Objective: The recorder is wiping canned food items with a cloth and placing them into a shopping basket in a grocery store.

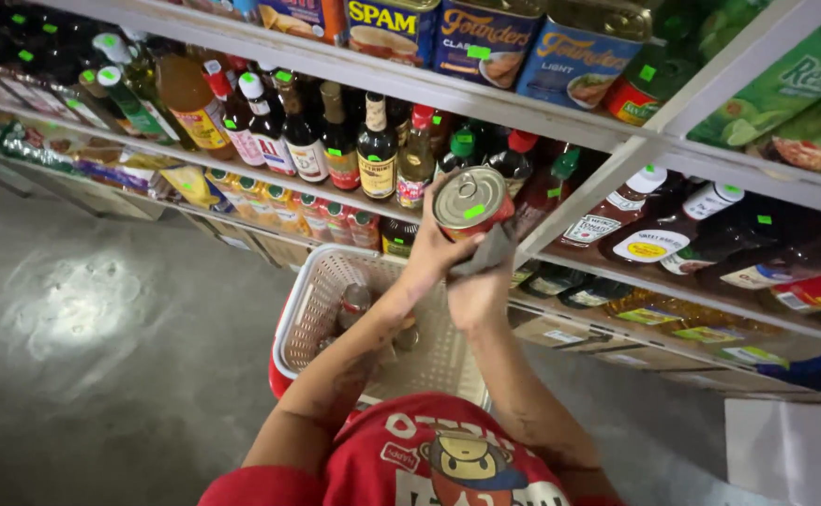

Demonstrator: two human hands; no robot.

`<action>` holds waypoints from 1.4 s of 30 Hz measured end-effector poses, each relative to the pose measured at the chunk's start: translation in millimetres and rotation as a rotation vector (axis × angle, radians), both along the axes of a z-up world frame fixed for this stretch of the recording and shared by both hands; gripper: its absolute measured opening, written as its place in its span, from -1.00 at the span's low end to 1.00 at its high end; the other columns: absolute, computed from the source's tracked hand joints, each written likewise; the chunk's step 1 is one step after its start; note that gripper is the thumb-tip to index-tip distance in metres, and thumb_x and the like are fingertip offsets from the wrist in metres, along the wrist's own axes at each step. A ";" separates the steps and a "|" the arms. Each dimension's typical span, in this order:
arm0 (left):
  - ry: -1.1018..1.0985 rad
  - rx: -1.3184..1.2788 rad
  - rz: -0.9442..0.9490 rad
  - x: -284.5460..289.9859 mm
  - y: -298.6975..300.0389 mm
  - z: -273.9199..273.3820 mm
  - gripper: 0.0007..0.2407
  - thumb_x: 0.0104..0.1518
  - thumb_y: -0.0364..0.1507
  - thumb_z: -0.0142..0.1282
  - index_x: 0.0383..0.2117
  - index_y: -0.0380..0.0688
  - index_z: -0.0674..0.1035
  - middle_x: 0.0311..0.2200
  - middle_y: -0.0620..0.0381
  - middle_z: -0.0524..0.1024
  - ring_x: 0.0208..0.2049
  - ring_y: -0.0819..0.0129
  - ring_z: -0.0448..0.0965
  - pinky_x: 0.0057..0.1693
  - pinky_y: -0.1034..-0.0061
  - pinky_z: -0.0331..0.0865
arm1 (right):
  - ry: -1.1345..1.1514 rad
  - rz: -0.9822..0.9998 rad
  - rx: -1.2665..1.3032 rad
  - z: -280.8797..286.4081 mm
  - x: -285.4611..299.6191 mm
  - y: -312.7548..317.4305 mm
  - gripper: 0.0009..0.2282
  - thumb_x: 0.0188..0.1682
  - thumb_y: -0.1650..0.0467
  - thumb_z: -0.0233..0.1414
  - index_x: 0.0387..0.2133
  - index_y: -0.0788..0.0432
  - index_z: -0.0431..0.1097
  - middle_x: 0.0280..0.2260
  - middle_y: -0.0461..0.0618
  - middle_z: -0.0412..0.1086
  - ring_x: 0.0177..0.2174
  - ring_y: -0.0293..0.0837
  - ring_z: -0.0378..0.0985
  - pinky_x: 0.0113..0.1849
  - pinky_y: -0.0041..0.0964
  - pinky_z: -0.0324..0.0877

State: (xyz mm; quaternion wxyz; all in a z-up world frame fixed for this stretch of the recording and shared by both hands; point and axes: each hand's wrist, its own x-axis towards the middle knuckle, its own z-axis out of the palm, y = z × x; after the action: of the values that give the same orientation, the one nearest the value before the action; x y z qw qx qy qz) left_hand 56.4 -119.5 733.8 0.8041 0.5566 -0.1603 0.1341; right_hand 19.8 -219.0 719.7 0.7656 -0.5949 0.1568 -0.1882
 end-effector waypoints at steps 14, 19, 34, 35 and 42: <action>0.096 0.129 -0.009 15.7 10.7 21.0 -0.14 -0.12 -0.32 0.52 0.30 -0.18 0.12 0.21 -0.35 0.28 0.33 -0.23 0.21 0.45 0.04 0.03 | 0.133 0.126 0.317 2.3 19.3 15.7 -0.58 -0.18 0.16 0.33 -0.06 -0.07 0.49 -0.16 0.08 0.51 -0.18 0.02 0.61 -0.15 0.05 0.49; -0.035 0.347 0.060 3.5 21.5 14.0 0.00 -0.40 -0.22 0.63 0.27 -0.18 0.20 0.12 -0.34 0.36 0.22 -0.29 0.34 0.37 -0.01 0.16 | 0.164 0.134 0.422 15.7 60.4 -6.0 -0.53 -0.20 0.17 0.35 -0.02 -0.06 0.46 -0.13 0.10 0.50 -0.16 0.05 0.60 -0.16 0.09 0.49; 0.253 0.753 -0.158 -2.1 60.2 70.9 -0.05 -0.49 0.02 0.54 0.22 0.18 0.32 -0.02 -0.11 0.56 0.07 -0.17 0.55 0.22 0.04 0.39 | 0.549 0.346 0.113 8.3 62.0 -47.2 -0.42 0.00 0.04 0.06 0.14 0.17 0.21 0.11 0.31 0.21 0.04 0.30 0.33 0.01 0.22 0.27; 0.285 0.737 -0.116 -4.0 61.7 74.8 -0.03 -0.49 -0.03 0.57 0.22 0.09 0.30 -0.02 -0.19 0.56 0.05 -0.23 0.55 0.21 0.00 0.41 | 0.692 0.371 -0.084 15.5 58.7 -46.2 -0.31 0.07 0.01 -0.02 0.37 0.16 0.05 0.32 0.35 0.06 0.24 0.37 0.18 0.19 0.36 0.14; -0.055 0.527 0.226 -9.6 40.3 111.7 -0.06 -0.43 -0.21 0.63 0.19 -0.15 0.26 0.00 -0.22 0.40 0.09 -0.26 0.45 0.20 0.00 0.38 | -0.133 0.531 -0.671 162.8 -0.8 -36.1 -0.11 -0.24 -0.21 0.00 0.36 -0.07 0.16 0.30 0.17 0.17 0.31 0.18 0.09 0.24 0.09 0.06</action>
State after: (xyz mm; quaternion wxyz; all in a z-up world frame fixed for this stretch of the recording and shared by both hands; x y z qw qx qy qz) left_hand 46.8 -79.2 845.5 0.6071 0.7567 -0.1483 0.1917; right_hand 19.0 -255.0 882.5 0.5602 -0.8170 -0.1212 -0.0634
